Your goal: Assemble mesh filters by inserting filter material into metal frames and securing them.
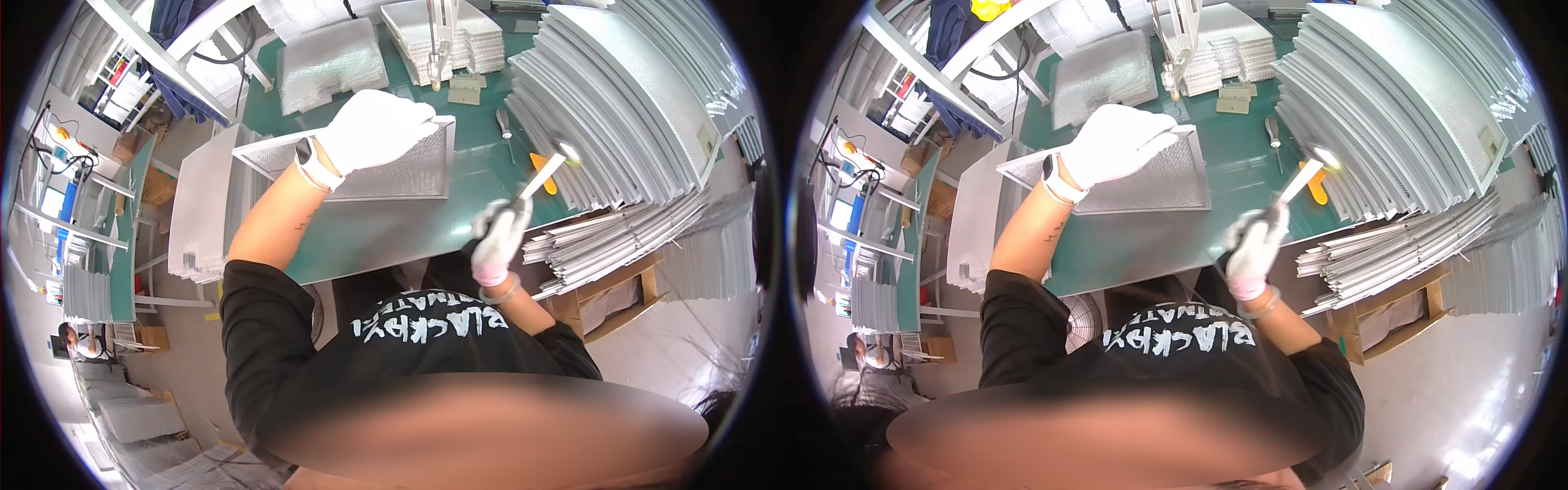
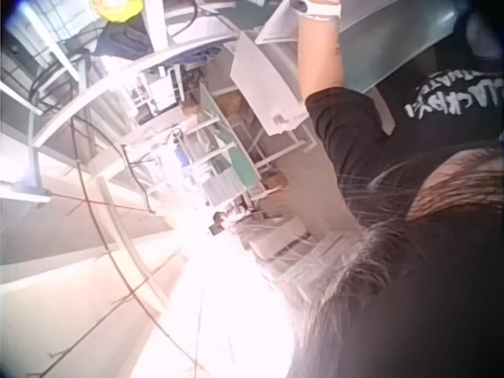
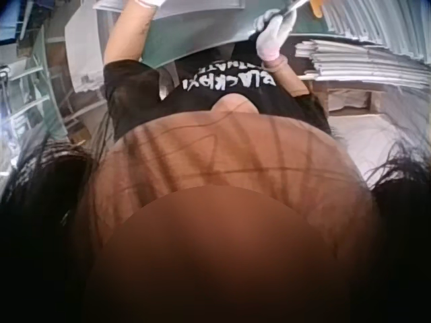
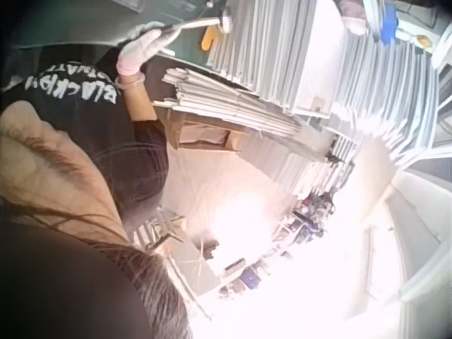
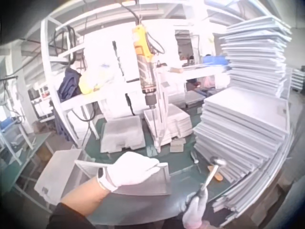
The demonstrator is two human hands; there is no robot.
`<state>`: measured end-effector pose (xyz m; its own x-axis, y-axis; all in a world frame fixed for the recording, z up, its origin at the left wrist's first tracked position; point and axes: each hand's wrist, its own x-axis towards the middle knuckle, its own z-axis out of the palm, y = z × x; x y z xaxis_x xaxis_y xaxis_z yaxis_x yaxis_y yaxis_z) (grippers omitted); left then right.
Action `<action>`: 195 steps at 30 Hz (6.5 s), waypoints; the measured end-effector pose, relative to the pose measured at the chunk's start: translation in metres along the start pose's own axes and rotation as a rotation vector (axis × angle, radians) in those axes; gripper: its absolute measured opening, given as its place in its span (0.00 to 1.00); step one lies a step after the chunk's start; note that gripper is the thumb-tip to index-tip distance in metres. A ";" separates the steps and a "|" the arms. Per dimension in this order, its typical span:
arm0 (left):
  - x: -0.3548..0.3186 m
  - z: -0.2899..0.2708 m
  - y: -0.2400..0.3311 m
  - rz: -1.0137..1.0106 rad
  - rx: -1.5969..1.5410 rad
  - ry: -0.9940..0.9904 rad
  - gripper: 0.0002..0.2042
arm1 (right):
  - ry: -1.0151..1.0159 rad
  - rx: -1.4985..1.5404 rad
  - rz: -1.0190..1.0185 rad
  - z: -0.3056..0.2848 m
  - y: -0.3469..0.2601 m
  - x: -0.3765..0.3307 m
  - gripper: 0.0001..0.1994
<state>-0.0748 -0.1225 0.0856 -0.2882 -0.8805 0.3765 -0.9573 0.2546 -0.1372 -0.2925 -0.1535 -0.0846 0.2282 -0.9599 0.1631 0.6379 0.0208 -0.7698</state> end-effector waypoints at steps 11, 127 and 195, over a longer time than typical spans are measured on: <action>-0.004 0.004 0.000 -0.008 0.077 0.022 0.10 | -0.546 -0.320 0.032 0.007 0.004 -0.010 0.28; -0.306 0.170 0.198 -1.583 -1.799 0.684 0.11 | -1.151 -1.214 -0.156 0.096 0.116 0.086 0.22; -0.341 -0.053 0.019 -1.643 0.381 -0.097 0.35 | 0.229 -0.632 -0.382 -0.083 -0.323 0.209 0.31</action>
<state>0.0039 0.2036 0.0038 0.9513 -0.1205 0.2837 -0.1575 -0.9812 0.1115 -0.5118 -0.3840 0.1466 -0.1257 -0.9035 0.4097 0.0852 -0.4213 -0.9029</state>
